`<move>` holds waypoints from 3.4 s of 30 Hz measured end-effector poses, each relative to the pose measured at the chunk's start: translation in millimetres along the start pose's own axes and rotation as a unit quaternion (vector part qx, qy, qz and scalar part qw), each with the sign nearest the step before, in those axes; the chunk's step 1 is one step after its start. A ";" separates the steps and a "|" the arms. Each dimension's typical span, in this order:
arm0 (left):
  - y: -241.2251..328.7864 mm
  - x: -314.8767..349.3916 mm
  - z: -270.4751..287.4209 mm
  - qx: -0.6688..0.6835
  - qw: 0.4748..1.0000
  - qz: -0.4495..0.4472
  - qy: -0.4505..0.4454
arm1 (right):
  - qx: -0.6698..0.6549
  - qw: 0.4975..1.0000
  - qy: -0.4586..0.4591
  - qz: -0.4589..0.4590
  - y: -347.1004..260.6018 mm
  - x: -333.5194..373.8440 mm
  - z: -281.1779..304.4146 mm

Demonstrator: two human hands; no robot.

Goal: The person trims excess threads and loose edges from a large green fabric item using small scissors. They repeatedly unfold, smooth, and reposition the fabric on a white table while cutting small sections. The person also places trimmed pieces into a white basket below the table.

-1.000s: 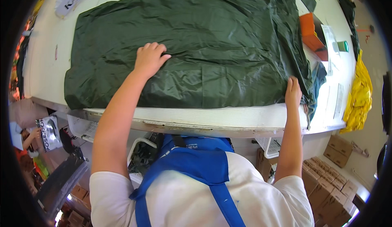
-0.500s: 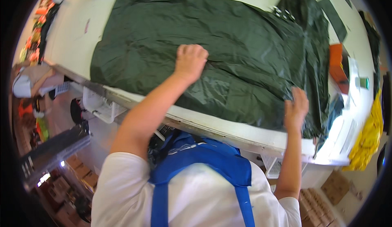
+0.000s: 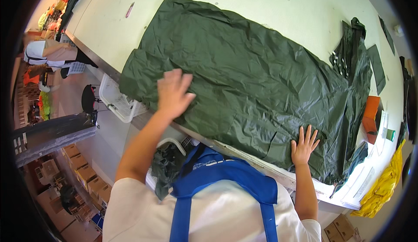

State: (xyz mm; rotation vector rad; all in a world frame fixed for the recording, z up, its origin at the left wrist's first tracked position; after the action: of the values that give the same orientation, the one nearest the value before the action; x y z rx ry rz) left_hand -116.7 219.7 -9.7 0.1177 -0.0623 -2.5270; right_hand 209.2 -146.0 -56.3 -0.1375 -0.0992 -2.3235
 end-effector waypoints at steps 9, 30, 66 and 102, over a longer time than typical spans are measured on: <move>-22.8 -255.9 -47.6 0.002 0.994 0.008 -0.107 | -0.001 1.000 -0.008 -0.006 -3.2 -0.3 -2.4; 292.0 -312.0 -37.4 0.198 0.936 -0.291 -0.006 | -0.191 0.915 0.183 -0.306 344.2 -378.6 83.1; 162.6 -297.0 -30.5 -0.049 0.986 -0.157 -0.030 | -0.117 0.969 0.134 -0.171 264.8 -71.9 52.6; 68.7 -182.0 -25.6 0.521 0.836 0.119 0.122 | -0.598 0.791 -0.069 0.114 -106.6 -123.0 110.6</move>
State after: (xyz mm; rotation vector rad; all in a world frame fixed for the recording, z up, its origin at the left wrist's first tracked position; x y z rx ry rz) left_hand 73.5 267.7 -17.4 0.7983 -1.2582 -1.9300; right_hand 223.1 28.1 34.2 -0.8853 1.2641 -1.7842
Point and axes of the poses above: each hand's wrist, its own x-axis away from the middle knuckle, its own z-axis out of the back of the hand, y = z × x, the point moved 8 cm from there along -x, towards the middle knuckle, and after that the axes turned 9 degrees about -z, right-handed, at the moved point
